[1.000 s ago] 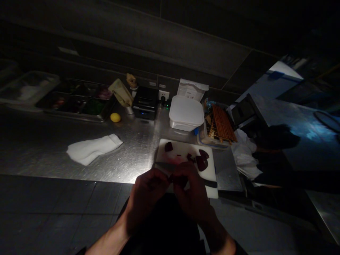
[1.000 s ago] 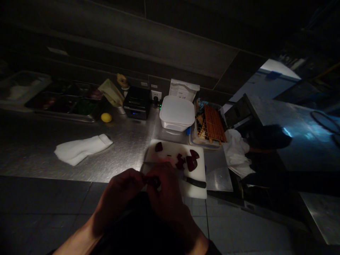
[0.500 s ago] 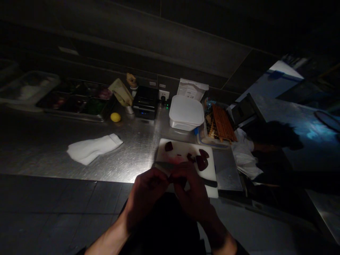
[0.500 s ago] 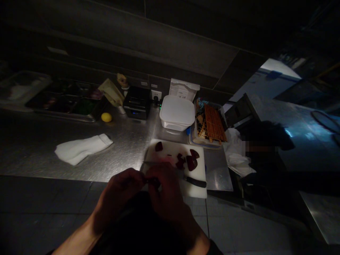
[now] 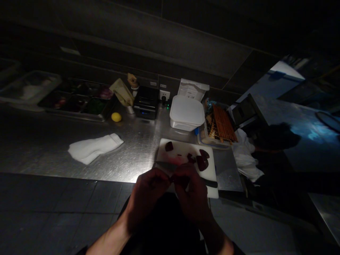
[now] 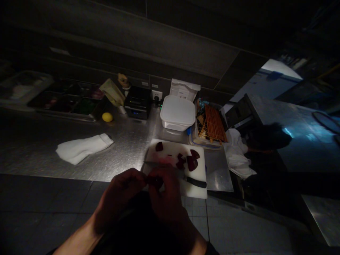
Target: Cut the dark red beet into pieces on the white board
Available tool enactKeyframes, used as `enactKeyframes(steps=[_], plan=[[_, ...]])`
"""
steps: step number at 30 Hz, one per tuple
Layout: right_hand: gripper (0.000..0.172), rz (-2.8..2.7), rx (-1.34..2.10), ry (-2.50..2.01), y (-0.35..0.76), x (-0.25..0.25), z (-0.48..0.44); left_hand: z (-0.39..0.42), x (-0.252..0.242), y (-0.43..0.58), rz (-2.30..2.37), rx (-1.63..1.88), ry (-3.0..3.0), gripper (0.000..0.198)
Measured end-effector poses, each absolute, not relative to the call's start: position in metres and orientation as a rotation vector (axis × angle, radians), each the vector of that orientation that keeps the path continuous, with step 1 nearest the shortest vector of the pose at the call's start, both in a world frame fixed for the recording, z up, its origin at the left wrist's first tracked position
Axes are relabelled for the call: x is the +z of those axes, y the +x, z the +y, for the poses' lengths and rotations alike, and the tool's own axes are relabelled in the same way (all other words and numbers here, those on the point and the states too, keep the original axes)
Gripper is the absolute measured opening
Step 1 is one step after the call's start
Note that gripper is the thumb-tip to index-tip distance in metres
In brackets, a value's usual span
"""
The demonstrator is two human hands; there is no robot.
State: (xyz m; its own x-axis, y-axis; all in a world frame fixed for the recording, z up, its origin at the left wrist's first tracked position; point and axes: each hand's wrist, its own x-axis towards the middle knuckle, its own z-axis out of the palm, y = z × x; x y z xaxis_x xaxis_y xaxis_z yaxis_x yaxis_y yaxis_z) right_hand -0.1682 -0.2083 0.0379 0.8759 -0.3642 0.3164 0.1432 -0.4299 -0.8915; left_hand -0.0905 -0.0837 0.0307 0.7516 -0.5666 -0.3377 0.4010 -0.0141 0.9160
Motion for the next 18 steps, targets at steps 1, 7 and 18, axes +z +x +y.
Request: enactKeyframes(steps=[1, 7, 18], plan=[[0.034, 0.125, -0.548, -1.986, -0.168, 0.040, -0.211, -0.084, 0.030, -0.090, -0.153, -0.775, 1.384, 0.015], [0.028, -0.012, -0.466, -2.212, -0.167, 0.049, -0.223, -0.082, 0.023, -0.088, -0.178, -0.786, 1.382, 0.012], [0.027, -0.150, -0.454, -2.308, -0.163, 0.051, -0.228, -0.085, 0.027, -0.086, -0.176, -0.773, 1.401, 0.012]])
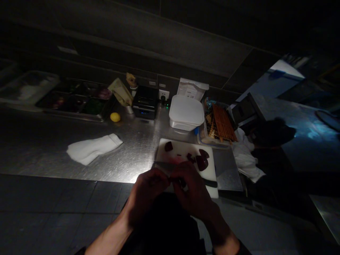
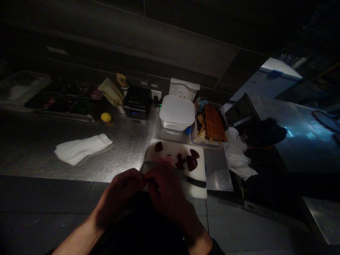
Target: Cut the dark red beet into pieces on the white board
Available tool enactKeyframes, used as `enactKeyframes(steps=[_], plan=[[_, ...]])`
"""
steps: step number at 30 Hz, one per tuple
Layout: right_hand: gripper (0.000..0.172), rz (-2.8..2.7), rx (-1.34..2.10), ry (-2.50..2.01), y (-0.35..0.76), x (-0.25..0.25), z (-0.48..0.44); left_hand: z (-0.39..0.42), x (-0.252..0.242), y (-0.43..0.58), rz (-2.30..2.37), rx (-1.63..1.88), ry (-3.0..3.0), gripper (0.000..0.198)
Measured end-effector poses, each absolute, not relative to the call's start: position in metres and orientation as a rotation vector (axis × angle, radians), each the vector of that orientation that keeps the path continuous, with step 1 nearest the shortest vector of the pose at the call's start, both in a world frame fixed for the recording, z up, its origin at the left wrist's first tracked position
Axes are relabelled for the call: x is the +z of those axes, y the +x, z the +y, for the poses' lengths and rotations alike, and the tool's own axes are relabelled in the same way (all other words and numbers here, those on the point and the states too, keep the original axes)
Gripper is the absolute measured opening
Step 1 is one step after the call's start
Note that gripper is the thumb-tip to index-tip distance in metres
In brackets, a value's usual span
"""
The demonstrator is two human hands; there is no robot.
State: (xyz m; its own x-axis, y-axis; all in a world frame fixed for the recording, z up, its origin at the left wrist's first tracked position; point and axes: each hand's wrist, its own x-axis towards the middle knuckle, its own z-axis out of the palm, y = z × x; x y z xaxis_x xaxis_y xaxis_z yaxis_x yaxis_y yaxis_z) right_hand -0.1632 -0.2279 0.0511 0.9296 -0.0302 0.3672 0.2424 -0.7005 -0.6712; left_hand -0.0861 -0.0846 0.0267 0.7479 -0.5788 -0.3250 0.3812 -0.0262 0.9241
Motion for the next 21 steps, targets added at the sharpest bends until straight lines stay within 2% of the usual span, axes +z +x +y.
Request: enactKeyframes(steps=[11, 21], plan=[[0.032, 0.158, -0.537, -2.085, -0.166, 0.037, -0.216, -0.086, 0.023, -0.089, -0.135, -0.836, 1.319, 0.015], [0.026, -0.037, -0.481, -2.242, -0.166, 0.047, -0.225, -0.087, 0.022, -0.087, -0.134, -0.839, 1.321, 0.013]])
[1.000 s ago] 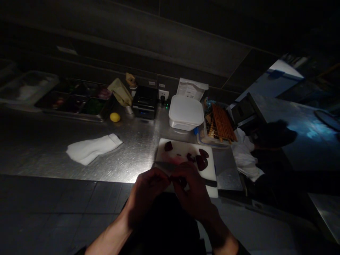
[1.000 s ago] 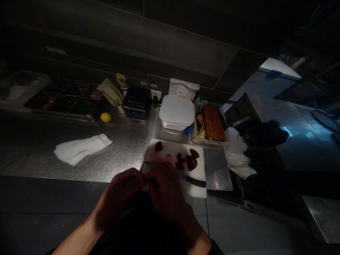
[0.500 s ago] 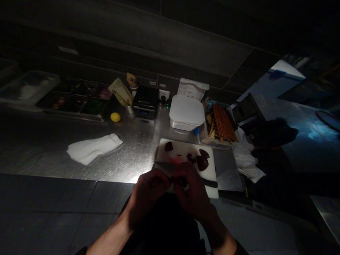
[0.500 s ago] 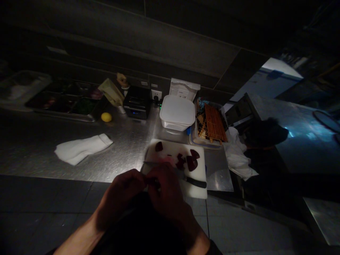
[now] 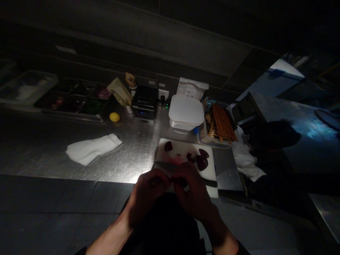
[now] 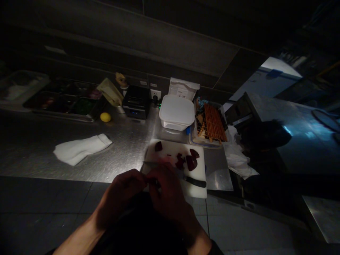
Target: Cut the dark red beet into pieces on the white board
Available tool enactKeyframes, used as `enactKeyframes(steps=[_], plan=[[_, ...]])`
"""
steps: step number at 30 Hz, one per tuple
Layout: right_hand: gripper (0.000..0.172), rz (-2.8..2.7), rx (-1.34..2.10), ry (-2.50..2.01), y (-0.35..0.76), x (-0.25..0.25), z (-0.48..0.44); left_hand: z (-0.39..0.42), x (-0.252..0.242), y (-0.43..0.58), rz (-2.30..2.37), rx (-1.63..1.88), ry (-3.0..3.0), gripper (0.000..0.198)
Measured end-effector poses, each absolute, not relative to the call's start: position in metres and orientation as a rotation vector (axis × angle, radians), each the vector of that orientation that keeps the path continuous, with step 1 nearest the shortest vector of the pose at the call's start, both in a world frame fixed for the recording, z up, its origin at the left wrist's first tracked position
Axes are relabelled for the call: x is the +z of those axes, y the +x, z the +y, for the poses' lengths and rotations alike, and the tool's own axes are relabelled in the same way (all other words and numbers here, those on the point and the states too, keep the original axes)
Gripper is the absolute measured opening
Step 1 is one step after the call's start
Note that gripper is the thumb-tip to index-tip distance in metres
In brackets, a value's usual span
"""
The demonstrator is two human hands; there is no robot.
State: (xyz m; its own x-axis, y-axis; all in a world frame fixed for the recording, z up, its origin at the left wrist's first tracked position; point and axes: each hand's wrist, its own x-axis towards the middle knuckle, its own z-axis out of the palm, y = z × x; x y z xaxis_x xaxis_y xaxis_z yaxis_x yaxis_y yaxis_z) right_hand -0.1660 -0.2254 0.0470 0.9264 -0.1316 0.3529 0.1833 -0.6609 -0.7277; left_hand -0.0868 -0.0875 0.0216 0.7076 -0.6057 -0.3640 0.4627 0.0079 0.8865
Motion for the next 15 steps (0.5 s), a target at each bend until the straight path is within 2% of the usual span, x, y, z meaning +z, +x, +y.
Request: enactKeyframes(steps=[15], plan=[[0.027, -0.084, -0.497, -2.293, -0.1645, 0.0459, -0.2277, -0.0866, 0.0218, -0.0890, -0.105, -0.863, 1.341, 0.018]])
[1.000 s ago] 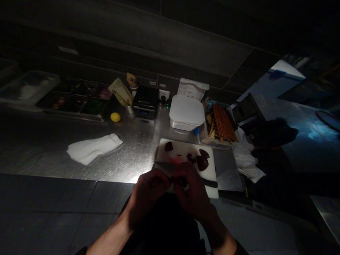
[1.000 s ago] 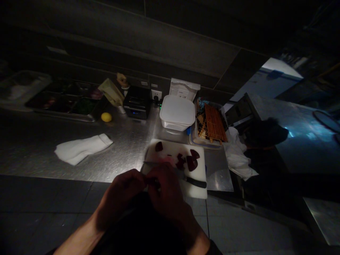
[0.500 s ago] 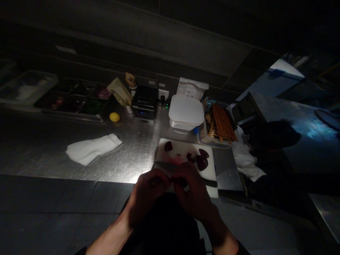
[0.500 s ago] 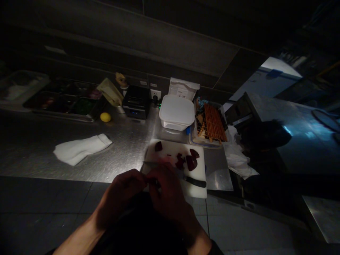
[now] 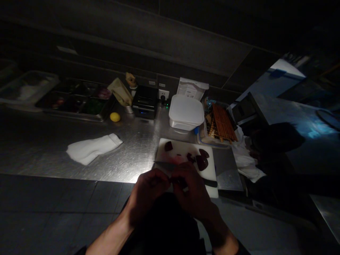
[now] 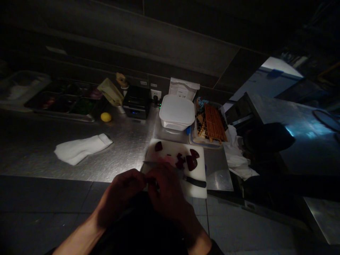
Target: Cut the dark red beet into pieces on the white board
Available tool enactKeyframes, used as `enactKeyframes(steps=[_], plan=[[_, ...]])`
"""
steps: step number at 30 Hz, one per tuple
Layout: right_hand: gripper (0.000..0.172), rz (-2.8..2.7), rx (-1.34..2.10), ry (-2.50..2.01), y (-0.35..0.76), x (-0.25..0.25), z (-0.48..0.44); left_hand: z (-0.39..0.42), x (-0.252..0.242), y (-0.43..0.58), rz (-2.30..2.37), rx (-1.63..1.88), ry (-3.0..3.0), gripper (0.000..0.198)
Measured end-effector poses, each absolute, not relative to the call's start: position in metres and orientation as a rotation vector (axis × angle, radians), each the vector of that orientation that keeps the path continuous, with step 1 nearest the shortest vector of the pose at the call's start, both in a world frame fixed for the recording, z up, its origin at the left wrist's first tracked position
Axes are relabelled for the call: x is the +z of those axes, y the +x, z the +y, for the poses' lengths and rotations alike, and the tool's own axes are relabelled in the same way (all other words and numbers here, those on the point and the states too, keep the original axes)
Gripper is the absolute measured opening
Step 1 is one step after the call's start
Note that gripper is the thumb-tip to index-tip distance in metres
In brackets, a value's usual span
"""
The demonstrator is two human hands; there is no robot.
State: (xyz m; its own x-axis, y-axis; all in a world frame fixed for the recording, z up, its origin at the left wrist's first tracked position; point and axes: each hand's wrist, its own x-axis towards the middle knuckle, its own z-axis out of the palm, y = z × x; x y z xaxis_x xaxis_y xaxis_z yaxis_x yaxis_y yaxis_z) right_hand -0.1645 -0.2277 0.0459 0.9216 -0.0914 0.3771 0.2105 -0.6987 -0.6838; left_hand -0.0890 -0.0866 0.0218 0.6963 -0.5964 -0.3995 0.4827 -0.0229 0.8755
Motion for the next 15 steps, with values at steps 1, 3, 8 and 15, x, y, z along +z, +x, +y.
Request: enactKeyframes(steps=[1, 3, 8, 15], plan=[[0.028, -0.077, -0.512, -2.286, -0.165, 0.045, -0.228, -0.087, 0.022, -0.089, -0.104, -0.865, 1.337, 0.018], [0.027, -0.042, -0.533, -2.258, -0.165, 0.044, -0.226, -0.088, 0.021, -0.089, -0.112, -0.865, 1.333, 0.017], [0.028, 0.103, -0.587, -2.183, -0.167, 0.039, -0.218, -0.088, 0.023, -0.091, -0.122, -0.852, 1.347, 0.018], [0.027, 0.289, -0.637, -2.025, -0.171, 0.029, -0.205, -0.088, 0.023, -0.093, -0.092, -0.869, 1.342, 0.021]])
